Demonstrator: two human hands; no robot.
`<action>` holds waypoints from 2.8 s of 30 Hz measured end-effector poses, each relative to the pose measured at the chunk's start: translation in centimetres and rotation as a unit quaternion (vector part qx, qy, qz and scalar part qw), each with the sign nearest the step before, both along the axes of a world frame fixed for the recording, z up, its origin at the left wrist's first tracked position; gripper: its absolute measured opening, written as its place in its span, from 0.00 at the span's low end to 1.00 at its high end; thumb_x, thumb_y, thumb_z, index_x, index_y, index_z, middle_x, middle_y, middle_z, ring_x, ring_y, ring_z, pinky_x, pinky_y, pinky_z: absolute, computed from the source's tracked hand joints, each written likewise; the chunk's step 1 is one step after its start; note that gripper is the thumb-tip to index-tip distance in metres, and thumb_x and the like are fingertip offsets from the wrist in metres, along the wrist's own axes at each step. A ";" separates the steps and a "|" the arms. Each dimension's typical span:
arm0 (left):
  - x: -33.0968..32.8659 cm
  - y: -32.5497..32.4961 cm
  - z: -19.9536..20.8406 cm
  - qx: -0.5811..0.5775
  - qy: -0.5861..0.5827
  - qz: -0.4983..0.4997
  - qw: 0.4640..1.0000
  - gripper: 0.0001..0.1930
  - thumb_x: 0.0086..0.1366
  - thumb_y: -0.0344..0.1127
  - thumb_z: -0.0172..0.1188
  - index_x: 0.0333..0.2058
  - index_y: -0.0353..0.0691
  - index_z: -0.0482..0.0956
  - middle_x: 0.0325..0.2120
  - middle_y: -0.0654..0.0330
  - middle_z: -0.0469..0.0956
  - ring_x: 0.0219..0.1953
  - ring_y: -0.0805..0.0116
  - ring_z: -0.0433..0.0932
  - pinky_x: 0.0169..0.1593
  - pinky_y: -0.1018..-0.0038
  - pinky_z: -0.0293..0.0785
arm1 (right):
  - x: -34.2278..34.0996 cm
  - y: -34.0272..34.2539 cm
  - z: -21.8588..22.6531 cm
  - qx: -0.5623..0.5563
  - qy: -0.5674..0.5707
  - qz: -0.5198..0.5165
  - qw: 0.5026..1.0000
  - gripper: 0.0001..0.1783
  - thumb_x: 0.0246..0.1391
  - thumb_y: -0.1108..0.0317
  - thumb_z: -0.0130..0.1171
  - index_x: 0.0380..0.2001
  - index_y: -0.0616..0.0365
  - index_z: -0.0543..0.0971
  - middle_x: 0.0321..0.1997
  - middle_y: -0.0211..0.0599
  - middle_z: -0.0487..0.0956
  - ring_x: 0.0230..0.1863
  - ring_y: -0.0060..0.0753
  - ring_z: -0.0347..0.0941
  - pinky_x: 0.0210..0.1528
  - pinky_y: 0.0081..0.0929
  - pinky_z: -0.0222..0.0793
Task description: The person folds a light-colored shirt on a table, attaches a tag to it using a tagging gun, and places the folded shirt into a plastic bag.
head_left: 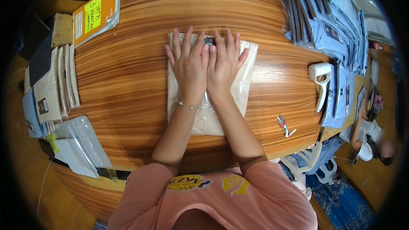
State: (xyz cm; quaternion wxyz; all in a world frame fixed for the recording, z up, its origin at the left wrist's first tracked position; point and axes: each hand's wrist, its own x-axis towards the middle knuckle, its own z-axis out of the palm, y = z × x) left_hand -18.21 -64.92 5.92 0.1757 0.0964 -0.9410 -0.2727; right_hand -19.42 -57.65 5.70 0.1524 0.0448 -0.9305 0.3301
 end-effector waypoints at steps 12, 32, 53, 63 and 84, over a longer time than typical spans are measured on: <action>0.0 -0.1 -0.6 -0.006 0.022 -0.009 1.000 0.18 0.65 0.41 0.48 0.51 0.44 0.74 0.57 0.56 0.64 0.65 0.51 0.50 0.64 0.46 0.40 | -0.1 -0.1 -0.7 -0.001 0.012 -0.007 1.000 0.19 0.58 0.62 0.47 0.50 0.57 0.75 0.61 0.51 0.64 0.67 0.51 0.49 0.65 0.58 0.30; -1.0 -2.1 -0.4 0.077 -0.033 -0.082 0.993 0.26 0.64 0.52 0.48 0.58 0.50 0.65 0.64 0.52 0.52 0.67 0.48 0.41 0.62 0.40 0.33 | -2.9 3.1 0.0 -0.164 -0.055 0.031 0.984 0.24 0.58 0.54 0.46 0.56 0.50 0.69 0.66 0.43 0.59 0.70 0.47 0.43 0.66 0.56 0.34; -2.4 -7.0 5.6 -0.216 -0.323 -0.161 0.907 0.30 0.59 0.54 0.53 0.55 0.43 0.68 0.51 0.51 0.68 0.56 0.55 0.65 0.57 0.58 0.60 | -4.3 11.0 5.2 0.183 -0.199 0.238 0.933 0.30 0.55 0.51 0.53 0.57 0.53 0.65 0.62 0.46 0.63 0.66 0.45 0.53 0.62 0.54 0.48; 25.9 -2.0 0.9 0.835 0.017 -0.059 0.547 0.41 0.62 0.64 0.42 0.61 0.34 0.53 0.59 0.51 0.62 0.60 0.59 0.63 0.62 0.64 0.58 | 11.7 15.7 2.5 -0.651 -0.572 0.178 0.466 0.27 0.61 0.55 0.49 0.57 0.62 0.62 0.51 0.47 0.73 0.49 0.39 0.73 0.49 0.33 0.72; 37.3 -5.2 -2.4 -0.111 0.019 0.130 0.985 0.22 0.62 0.45 0.53 0.54 0.45 0.68 0.55 0.54 0.64 0.59 0.53 0.59 0.60 0.59 0.53 | 18.6 17.4 -0.8 -0.491 -0.555 0.125 0.659 0.29 0.61 0.52 0.46 0.53 0.69 0.65 0.51 0.50 0.73 0.50 0.44 0.72 0.54 0.37 0.68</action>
